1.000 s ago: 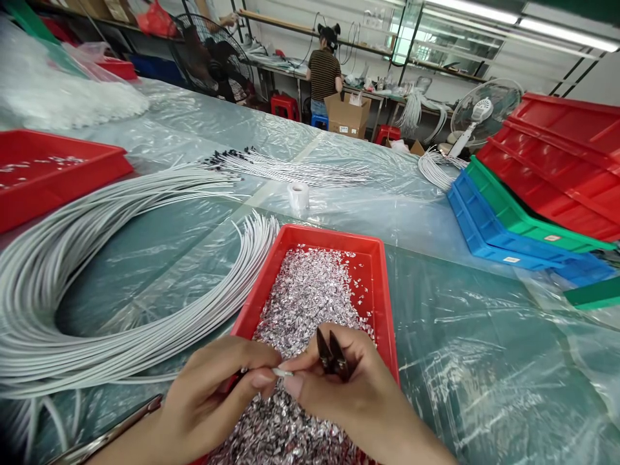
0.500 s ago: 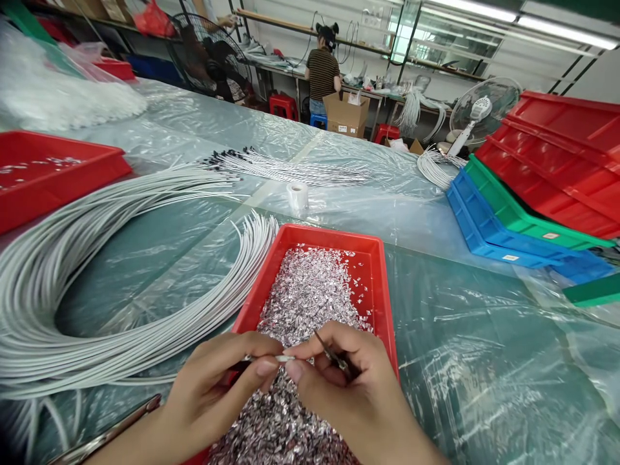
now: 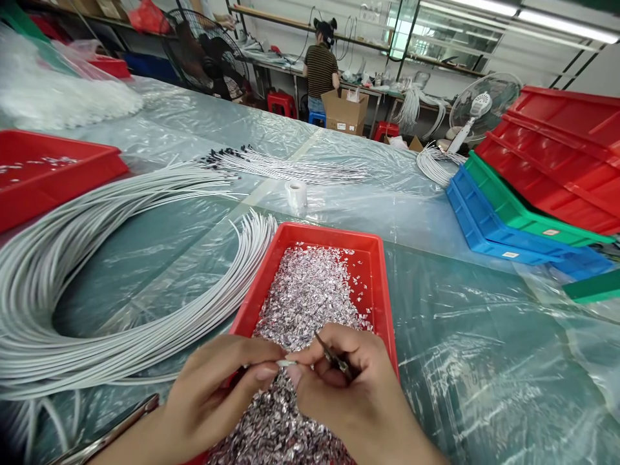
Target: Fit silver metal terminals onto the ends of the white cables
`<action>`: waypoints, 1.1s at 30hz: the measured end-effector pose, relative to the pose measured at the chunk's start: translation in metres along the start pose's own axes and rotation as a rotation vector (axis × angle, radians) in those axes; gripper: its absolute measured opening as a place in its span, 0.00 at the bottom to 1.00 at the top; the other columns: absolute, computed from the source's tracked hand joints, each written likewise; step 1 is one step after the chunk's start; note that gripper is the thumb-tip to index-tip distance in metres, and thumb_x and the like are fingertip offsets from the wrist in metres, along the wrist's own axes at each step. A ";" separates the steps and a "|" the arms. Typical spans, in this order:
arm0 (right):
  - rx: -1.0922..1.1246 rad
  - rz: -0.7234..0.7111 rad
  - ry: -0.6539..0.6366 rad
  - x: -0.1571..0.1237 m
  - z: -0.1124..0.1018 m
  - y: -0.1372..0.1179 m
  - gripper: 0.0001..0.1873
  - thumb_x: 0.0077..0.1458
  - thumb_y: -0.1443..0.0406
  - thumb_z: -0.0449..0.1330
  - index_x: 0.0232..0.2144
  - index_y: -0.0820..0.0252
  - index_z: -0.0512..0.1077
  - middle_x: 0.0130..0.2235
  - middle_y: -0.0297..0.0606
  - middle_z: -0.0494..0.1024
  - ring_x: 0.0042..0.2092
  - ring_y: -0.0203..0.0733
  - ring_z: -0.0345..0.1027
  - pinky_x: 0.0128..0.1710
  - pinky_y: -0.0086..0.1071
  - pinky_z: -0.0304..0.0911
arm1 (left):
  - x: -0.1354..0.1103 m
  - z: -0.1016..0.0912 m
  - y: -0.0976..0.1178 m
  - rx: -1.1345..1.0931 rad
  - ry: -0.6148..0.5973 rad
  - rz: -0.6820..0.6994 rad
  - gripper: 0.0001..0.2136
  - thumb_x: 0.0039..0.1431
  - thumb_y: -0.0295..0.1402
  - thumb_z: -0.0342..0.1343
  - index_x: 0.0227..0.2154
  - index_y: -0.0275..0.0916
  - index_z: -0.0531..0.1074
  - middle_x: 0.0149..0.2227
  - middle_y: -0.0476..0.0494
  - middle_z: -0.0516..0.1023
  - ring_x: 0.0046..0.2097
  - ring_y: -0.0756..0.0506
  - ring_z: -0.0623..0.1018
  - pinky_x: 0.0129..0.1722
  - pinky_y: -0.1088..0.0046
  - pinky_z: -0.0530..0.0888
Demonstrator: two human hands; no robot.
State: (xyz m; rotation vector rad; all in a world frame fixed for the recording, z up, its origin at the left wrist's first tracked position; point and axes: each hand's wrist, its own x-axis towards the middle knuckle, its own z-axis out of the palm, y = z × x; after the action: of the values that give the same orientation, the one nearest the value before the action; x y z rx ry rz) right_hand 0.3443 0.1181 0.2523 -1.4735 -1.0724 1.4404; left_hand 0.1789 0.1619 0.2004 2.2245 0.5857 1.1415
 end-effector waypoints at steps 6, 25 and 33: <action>-0.004 -0.004 -0.004 0.000 0.002 -0.003 0.06 0.42 0.66 0.60 0.18 0.56 0.65 0.17 0.23 0.52 0.20 0.31 0.38 0.19 0.31 0.36 | 0.001 0.000 0.000 -0.004 -0.031 -0.031 0.07 0.64 0.25 0.44 0.37 0.37 0.67 0.22 0.51 0.71 0.21 0.52 0.69 0.21 0.75 0.64; 0.028 -0.033 0.035 0.001 0.001 0.002 0.04 0.46 0.63 0.62 0.23 0.55 0.71 0.18 0.23 0.51 0.22 0.33 0.39 0.21 0.32 0.37 | 0.004 -0.001 0.001 -0.110 -0.003 -0.152 0.07 0.63 0.26 0.47 0.31 0.38 0.67 0.19 0.54 0.66 0.20 0.54 0.66 0.20 0.78 0.62; -0.010 -0.058 0.061 0.001 0.001 0.008 0.05 0.47 0.63 0.63 0.22 0.54 0.71 0.17 0.23 0.47 0.22 0.34 0.39 0.22 0.33 0.36 | 0.001 0.001 0.001 0.187 0.076 0.077 0.05 0.64 0.25 0.47 0.36 0.34 0.67 0.25 0.46 0.77 0.23 0.51 0.74 0.21 0.76 0.67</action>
State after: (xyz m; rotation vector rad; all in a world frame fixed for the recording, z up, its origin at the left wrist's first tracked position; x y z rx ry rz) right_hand 0.3431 0.1170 0.2445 -1.4722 -1.0781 1.3429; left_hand 0.1806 0.1612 0.2015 2.3880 0.6670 1.2603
